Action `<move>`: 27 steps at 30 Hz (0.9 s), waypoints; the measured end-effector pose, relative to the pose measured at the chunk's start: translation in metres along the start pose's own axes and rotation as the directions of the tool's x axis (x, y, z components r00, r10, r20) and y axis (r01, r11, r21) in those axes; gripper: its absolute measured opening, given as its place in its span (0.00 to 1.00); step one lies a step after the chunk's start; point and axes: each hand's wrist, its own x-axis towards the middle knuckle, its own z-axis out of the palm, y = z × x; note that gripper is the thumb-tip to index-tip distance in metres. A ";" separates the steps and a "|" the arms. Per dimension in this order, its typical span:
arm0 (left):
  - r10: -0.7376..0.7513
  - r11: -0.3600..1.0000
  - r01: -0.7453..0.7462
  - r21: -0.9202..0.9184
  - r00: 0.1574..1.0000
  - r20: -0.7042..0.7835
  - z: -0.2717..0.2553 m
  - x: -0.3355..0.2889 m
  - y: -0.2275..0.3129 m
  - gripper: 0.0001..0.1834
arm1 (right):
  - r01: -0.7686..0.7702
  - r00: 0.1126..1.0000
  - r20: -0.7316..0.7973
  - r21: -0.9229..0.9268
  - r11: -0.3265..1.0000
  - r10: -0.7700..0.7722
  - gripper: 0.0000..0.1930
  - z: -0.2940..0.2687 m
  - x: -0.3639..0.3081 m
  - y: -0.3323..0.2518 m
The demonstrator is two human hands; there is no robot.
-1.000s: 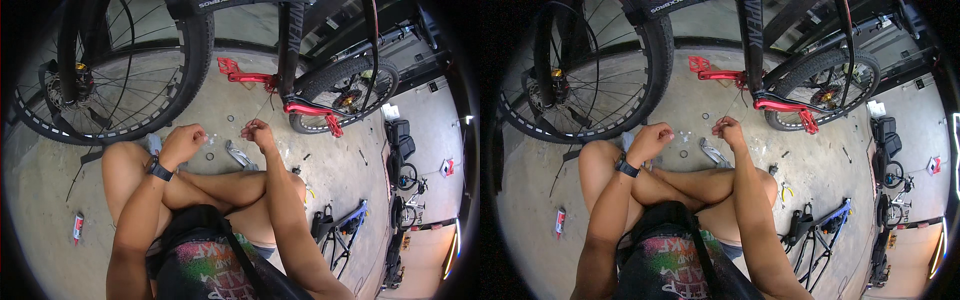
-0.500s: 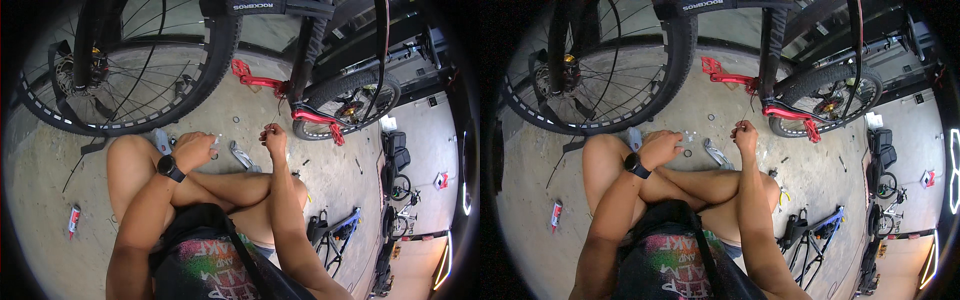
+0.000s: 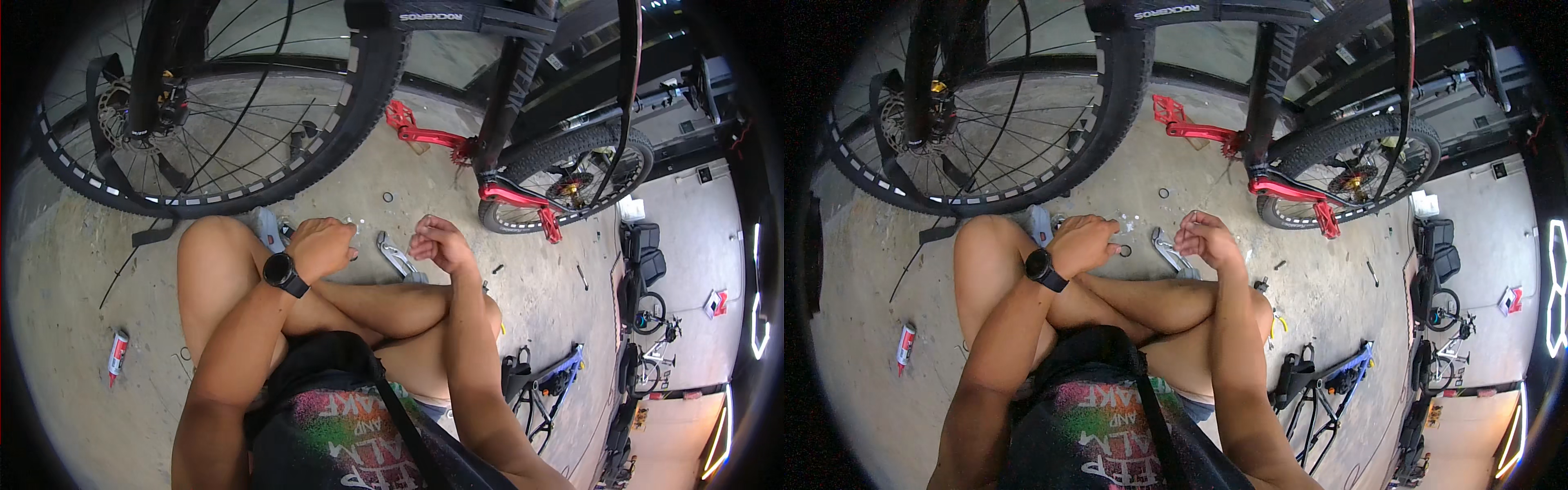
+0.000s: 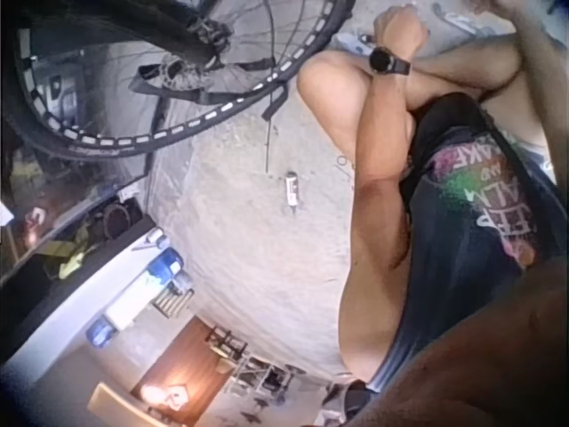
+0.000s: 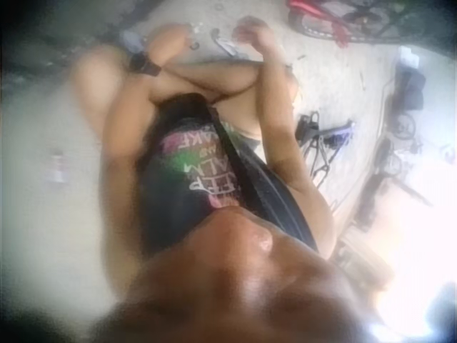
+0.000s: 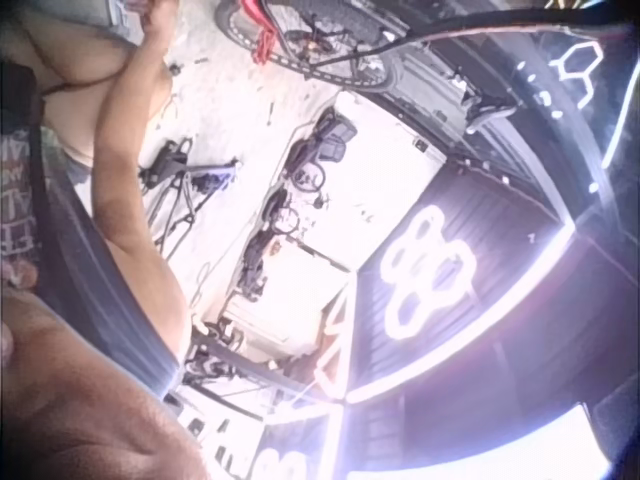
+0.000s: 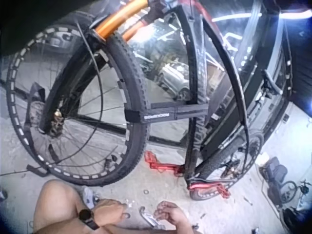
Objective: Adjusting and securing a bicycle cable using pliers.
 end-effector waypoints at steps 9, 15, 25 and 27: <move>0.018 1.000 -0.019 -0.017 0.998 -0.062 0.009 -0.007 -0.006 0.15 | 0.165 0.857 0.306 0.600 0.783 -0.415 0.08 -0.022 -0.062 -0.005; 0.047 0.999 -0.047 -0.002 0.998 -0.036 0.012 -0.003 -0.005 0.15 | 0.153 0.949 0.138 0.583 0.798 -0.283 0.15 -0.011 -0.060 0.007; 0.078 0.997 -0.077 0.017 0.995 -0.058 0.017 -0.005 -0.005 0.13 | 0.020 0.722 -0.437 -0.762 0.647 -0.537 0.09 0.011 0.046 0.062; 0.069 0.998 -0.068 0.003 0.996 -0.051 0.012 -0.008 -0.006 0.13 | -0.069 0.678 -0.639 -0.547 0.834 -0.363 0.10 0.003 0.044 0.064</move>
